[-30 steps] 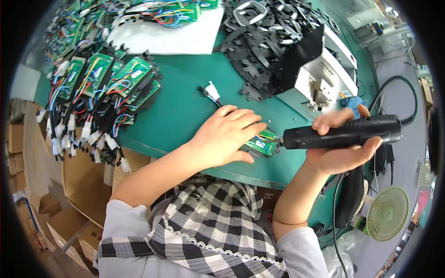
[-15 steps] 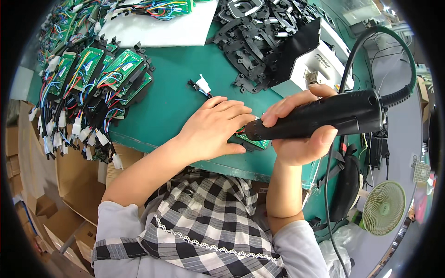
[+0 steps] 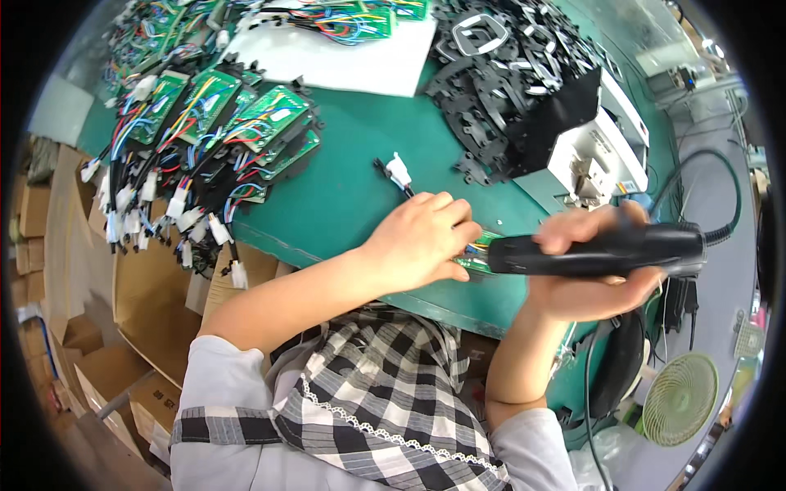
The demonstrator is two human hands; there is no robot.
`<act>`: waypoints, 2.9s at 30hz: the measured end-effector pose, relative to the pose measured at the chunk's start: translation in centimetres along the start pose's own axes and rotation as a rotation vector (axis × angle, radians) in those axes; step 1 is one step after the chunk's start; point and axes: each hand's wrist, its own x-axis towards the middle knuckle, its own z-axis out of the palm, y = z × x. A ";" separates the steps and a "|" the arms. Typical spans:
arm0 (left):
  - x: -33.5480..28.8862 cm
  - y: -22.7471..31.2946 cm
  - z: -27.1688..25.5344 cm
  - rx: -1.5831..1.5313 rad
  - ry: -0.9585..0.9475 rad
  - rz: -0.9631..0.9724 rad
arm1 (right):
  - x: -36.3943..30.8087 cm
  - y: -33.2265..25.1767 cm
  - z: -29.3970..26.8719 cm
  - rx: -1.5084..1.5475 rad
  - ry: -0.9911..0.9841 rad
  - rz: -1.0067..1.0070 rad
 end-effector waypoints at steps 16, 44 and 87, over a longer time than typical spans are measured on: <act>-8.2 -3.0 -14.0 1.161 0.456 -0.639 | 4.9 -2.2 -5.9 -0.093 0.232 -0.018; 4.8 -1.8 -2.9 0.483 -0.053 0.574 | 4.8 -4.8 -9.3 0.357 -0.260 0.015; 10.6 -14.9 -23.5 0.050 -0.088 -0.473 | 4.4 -4.0 -9.2 0.307 -0.141 0.011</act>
